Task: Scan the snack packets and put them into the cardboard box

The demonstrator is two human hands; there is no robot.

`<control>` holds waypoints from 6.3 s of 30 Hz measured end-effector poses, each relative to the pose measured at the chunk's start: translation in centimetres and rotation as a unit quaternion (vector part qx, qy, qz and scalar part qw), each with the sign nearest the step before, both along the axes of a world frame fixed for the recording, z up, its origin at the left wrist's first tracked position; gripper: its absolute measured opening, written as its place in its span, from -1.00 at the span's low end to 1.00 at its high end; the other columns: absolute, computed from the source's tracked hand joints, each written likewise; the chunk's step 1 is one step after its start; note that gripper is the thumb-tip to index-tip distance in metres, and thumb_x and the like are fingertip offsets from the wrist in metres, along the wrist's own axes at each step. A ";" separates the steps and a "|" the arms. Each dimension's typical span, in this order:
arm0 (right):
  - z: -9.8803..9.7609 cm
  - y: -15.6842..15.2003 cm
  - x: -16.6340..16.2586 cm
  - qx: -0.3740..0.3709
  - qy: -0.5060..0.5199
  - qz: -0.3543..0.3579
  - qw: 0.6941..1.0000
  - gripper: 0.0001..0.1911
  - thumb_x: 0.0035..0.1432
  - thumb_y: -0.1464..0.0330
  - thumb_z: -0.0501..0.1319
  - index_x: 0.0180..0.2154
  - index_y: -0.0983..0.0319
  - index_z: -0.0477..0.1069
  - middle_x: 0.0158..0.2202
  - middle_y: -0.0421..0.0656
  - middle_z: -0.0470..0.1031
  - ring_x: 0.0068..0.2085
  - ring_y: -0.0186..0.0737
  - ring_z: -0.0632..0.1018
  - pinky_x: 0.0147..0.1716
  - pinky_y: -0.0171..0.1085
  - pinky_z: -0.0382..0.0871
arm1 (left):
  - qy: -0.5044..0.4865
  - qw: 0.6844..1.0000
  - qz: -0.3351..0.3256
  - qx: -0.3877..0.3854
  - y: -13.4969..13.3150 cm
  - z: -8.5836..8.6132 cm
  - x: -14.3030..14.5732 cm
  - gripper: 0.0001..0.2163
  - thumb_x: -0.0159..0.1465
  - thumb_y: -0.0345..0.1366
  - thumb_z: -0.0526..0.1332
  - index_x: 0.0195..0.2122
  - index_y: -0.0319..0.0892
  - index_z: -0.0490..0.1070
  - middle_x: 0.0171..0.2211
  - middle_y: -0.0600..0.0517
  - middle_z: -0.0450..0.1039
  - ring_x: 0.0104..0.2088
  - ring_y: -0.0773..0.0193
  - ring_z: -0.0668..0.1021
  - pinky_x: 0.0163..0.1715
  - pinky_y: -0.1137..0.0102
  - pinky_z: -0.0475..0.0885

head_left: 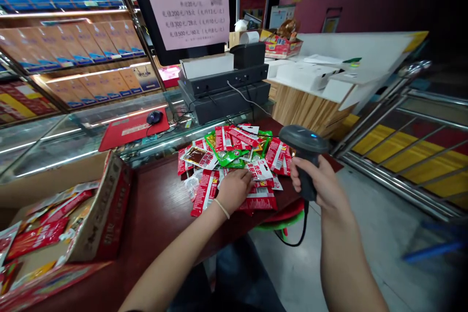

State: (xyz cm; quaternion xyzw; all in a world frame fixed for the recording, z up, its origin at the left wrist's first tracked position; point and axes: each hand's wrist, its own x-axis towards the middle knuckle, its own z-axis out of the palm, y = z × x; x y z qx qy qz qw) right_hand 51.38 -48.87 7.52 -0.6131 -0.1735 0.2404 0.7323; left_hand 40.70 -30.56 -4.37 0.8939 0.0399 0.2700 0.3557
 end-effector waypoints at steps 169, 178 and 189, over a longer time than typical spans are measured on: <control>0.3 29.2 -21.5 -0.165 0.039 0.456 0.874 -0.59 -0.11 0.15 0.41 -0.41 0.18 0.23 -0.64 -0.33 0.33 -0.71 -0.37 0.33 -0.78 -0.37 0.25 | 0.391 0.902 0.168 -0.075 25.4 9.4 -40.1 -0.81 0.17 -0.33 0.23 -0.17 -0.19 0.45 -0.27 0.00 0.51 -0.29 0.27 0.51 -0.26 0.43 0.35; -0.6 30.7 -21.7 -0.167 0.052 0.453 0.874 -0.56 -0.08 0.08 0.38 -0.38 0.17 0.21 -0.62 -0.32 0.34 -0.69 -0.36 0.34 -0.78 -0.37 0.26 | 0.518 0.852 0.017 -0.067 24.3 5.9 -39.9 -0.53 -0.14 -0.28 0.43 -0.15 -0.11 0.43 -0.17 -0.03 0.46 -0.29 0.19 0.50 -0.30 0.42 0.33; -0.7 27.9 -19.2 -0.106 0.072 0.419 0.899 -0.62 -0.01 0.11 0.35 -0.37 0.17 0.23 -0.62 -0.34 0.33 -0.70 -0.40 0.31 -0.79 -0.39 0.25 | 0.205 0.894 0.313 -0.248 25.8 11.0 -39.1 -0.70 0.22 -0.26 0.13 -0.03 -0.19 0.31 -0.24 -0.02 0.50 -0.37 0.26 0.56 -0.43 0.42 0.46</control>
